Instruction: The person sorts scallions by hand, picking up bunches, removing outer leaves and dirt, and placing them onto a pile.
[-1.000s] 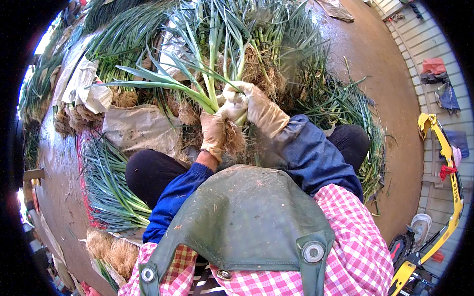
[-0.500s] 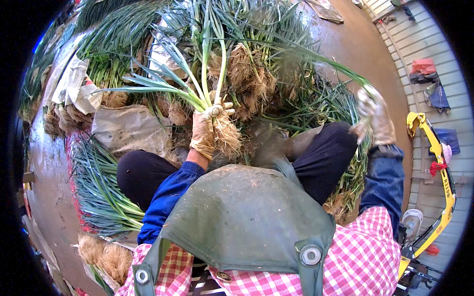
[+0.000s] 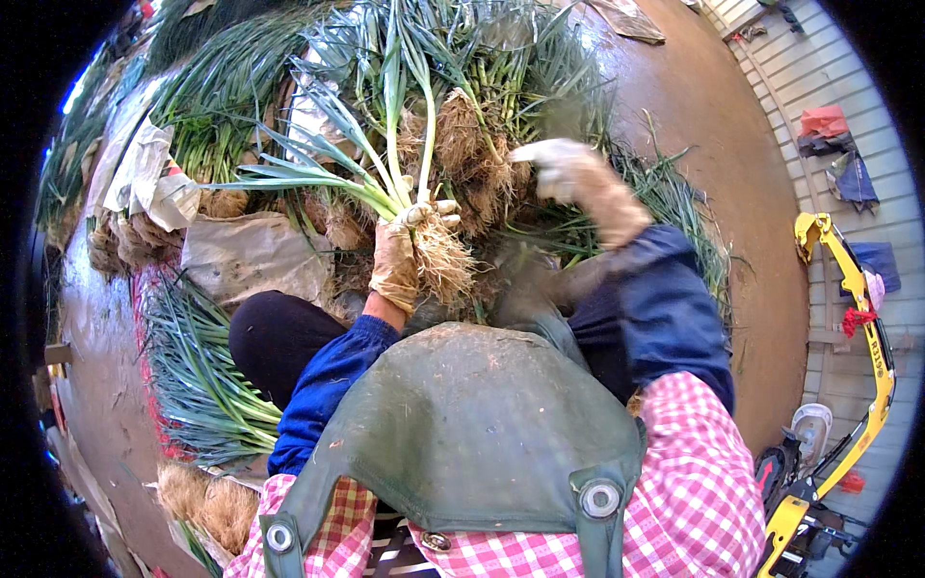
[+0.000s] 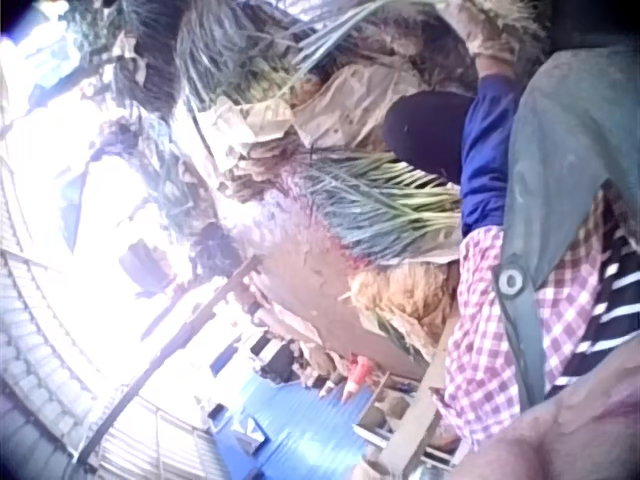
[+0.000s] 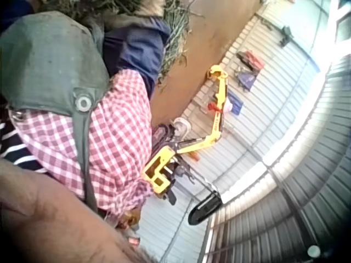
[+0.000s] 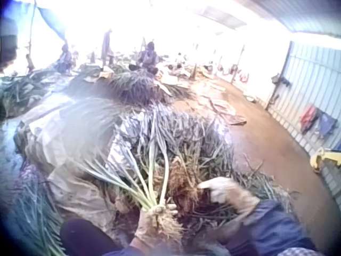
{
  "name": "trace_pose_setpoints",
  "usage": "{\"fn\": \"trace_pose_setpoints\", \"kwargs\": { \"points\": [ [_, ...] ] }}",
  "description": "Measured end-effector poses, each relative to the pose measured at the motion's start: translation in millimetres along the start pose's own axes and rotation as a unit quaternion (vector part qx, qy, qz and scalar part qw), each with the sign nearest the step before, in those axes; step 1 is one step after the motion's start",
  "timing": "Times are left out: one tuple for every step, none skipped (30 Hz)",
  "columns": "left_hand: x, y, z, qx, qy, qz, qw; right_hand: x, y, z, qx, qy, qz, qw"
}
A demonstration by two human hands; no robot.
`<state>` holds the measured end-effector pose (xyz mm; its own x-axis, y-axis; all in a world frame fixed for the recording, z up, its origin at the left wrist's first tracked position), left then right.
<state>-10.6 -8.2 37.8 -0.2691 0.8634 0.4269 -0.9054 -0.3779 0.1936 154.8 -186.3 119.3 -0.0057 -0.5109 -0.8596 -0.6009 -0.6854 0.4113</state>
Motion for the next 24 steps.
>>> {"fn": "trace_pose_setpoints", "kwargs": {
  "points": [
    [-7, -1, 5, -0.005, 0.008, -0.015, 1.0, -2, -20, 38, -0.07, -0.122, 0.045, 0.989],
    [-8, -2, 8, -0.008, 0.012, -0.025, 1.0, 2, -37, 71, -0.063, -0.104, 0.063, 0.991],
    [-11, -9, -7, -0.021, 0.005, -0.017, 1.0, 23, -71, 106, -0.029, -0.204, 0.095, 0.974],
    [-11, -11, -12, 0.006, 0.023, 0.006, 1.0, 10, -75, 122, -0.059, -0.123, 0.123, 0.983],
    [-10, -14, -19, 0.011, 0.009, 0.008, 1.0, 6, -77, 126, -0.054, -0.11, 0.069, 0.99],
    [-9, -13, -21, 0.016, -0.002, 0.005, 1.0, 4, -74, 128, -0.045, -0.097, 0.019, 0.994],
    [-9, -12, -23, 0.032, -0.001, 0.014, 0.999, 4, -71, 130, -0.039, -0.076, -0.01, 0.996],
    [-10, -11, -24, 0.035, -0.002, 0.013, 0.999, 4, -69, 132, -0.024, -0.07, -0.033, 0.997],
    [-12, -11, -17, 0.034, -0.006, 0.008, 0.999, 19, -70, 126, -0.014, -0.078, -0.047, 0.996],
    [-14, -10, -16, 0.039, -0.008, 0.008, 0.999, 24, -70, 127, -0.011, -0.085, -0.062, 0.994],
    [-16, -10, -16, 0.036, -0.009, 0.0, 0.999, 32, -66, 123, -0.003, -0.059, -0.062, 0.996],
    [-14, -11, -24, 0.04, -0.011, 0.001, 0.999, 22, -58, 130, -0.006, -0.034, -0.064, 0.997],
    [-16, -13, -27, 0.038, -0.013, -0.004, 0.999, 13, -51, 130, -0.002, -0.009, -0.068, 0.998],
    [-18, -13, -29, 0.047, -0.037, 0.002, 0.998, -2, -46, 130, -0.022, 0.095, -0.164, 0.982],
    [-24, -15, -27, 0.053, -0.063, 0.003, 0.997, -14, -36, 125, -0.036, 0.197, -0.256, 0.946],
    [-24, -16, -31, 0.062, -0.093, 0.009, 0.994, -18, -27, 128, -0.09, 0.272, -0.313, 0.905],
    [-22, -18, -40, 0.077, -0.135, -0.017, 0.988, -21, -17, 133, -0.139, 0.333, -0.375, 0.854],
    [-19, -21, -42, 0.085, -0.139, 0.032, 0.986, -20, -6, 139, -0.24, 0.262, -0.336, 0.872],
    [-21, -16, -30, 0.08, -0.119, -0.014, 0.99, -14, 7, 140, -0.326, 0.188, -0.275, 0.885],
    [-21, -11, -17, 0.074, -0.099, -0.06, 0.991, 2, 12, 139, -0.403, 0.2, -0.278, 0.849],
    [-13, -14, -20, 0.06, -0.107, -0.019, 0.992, -21, -1, 141, -0.337, 0.209, -0.228, 0.889],
    [-13, -14, -25, 0.054, -0.094, -0.01, 0.994, -41, -13, 138, -0.263, 0.206, -0.166, 0.928],
    [-17, -15, -27, 0.045, -0.079, -0.004, 0.996, -60, -21, 132, -0.186, 0.192, -0.103, 0.958],
    [-19, -16, -26, 0.036, -0.067, 0.003, 0.997, -77, -33, 127, -0.1, 0.279, -0.131, 0.946]
  ]
}}
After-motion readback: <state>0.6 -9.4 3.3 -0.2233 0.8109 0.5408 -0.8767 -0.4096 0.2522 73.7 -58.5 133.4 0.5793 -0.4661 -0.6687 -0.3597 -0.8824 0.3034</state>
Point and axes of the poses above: each hand's wrist, its own y-axis away from the middle knuckle, its own z-axis out of the palm, x = y × z, the point moved 5 cm from there along -y, towards the middle knuckle, and after that the axes turned 1 degree about y, right-handed, at the moved point
